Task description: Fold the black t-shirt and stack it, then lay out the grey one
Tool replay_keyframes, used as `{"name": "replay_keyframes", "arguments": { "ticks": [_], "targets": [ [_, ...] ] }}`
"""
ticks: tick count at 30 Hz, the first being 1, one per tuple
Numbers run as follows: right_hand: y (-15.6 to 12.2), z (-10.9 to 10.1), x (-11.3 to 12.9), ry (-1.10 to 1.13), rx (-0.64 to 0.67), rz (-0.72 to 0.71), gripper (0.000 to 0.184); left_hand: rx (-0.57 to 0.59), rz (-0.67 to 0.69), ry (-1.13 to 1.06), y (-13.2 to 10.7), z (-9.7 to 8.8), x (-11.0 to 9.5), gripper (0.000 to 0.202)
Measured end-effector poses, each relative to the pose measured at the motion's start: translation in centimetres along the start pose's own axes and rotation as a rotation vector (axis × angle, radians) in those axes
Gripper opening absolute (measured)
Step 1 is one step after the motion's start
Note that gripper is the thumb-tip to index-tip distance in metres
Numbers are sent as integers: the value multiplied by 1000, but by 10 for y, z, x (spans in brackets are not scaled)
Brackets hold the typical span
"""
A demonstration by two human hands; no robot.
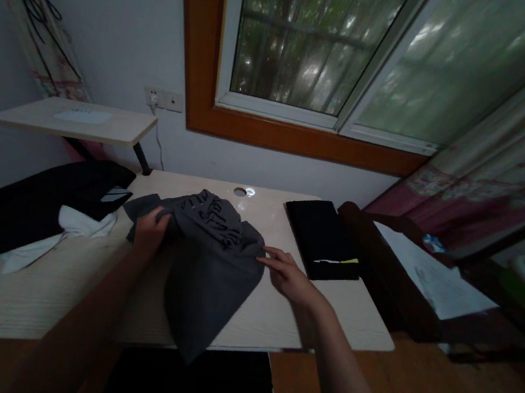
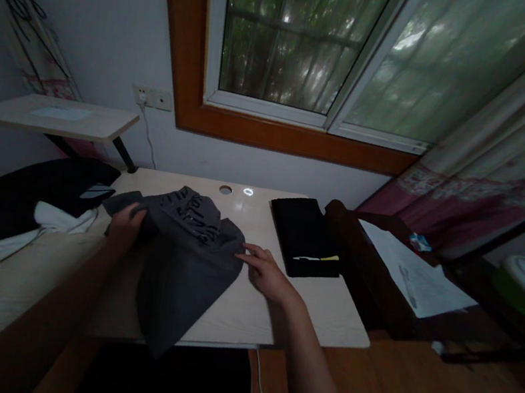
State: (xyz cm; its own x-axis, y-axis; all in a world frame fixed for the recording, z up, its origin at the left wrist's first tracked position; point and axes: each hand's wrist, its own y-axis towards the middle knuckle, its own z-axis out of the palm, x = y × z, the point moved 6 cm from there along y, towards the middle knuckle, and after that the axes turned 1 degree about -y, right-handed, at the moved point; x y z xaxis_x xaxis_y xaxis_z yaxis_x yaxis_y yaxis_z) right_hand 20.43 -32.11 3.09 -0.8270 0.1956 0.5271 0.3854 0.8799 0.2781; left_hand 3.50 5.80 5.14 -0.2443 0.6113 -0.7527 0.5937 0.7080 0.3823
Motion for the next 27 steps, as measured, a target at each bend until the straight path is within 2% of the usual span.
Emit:
{"name": "replay_keyframes", "arguments": {
  "ticks": [3, 6, 9, 12, 15, 17, 20, 21, 22, 24, 25, 27],
  "targets": [
    [4, 4, 6, -77, -7, 4, 41, -39, -87, -88, 7, -7, 3, 27],
    [12, 7, 11, -115, -48, 26, 32, -137, -81, -269, 10, -14, 4, 25],
    [20, 9, 15, -112, -110, 33, 17, -275, 69, -374, 6, -28, -5, 35],
    [28, 9, 21, -26, -156, 39, 8, -358, 304, -189, -9, -43, -30, 28],
    [34, 8, 26, 141, -200, 103, 12, -256, 605, -114, -34, -43, -69, 18],
    [39, 7, 31, 285, -229, 185, 18, -93, 738, -154, -53, -33, -95, 16],
    [49, 5, 43, 572, -308, 282, 28, 262, 790, -215, -83, -1, -129, 22],
    [53, 3, 49, 673, -336, 292, 31, 334, 780, -198, -91, 10, -137, 29],
    [58, 1, 55, 764, -356, 290, 32, 385, 777, -177, -100, 21, -144, 44],
    [67, -4, 66, 907, -377, 270, 33, 385, 755, -155, -109, 38, -152, 75],
    [71, -6, 70, 961, -382, 259, 33, 358, 737, -143, -111, 44, -153, 81],
    [76, -9, 76, 1044, -385, 242, 31, 261, 677, -132, -107, 51, -149, 77]
  ]
}}
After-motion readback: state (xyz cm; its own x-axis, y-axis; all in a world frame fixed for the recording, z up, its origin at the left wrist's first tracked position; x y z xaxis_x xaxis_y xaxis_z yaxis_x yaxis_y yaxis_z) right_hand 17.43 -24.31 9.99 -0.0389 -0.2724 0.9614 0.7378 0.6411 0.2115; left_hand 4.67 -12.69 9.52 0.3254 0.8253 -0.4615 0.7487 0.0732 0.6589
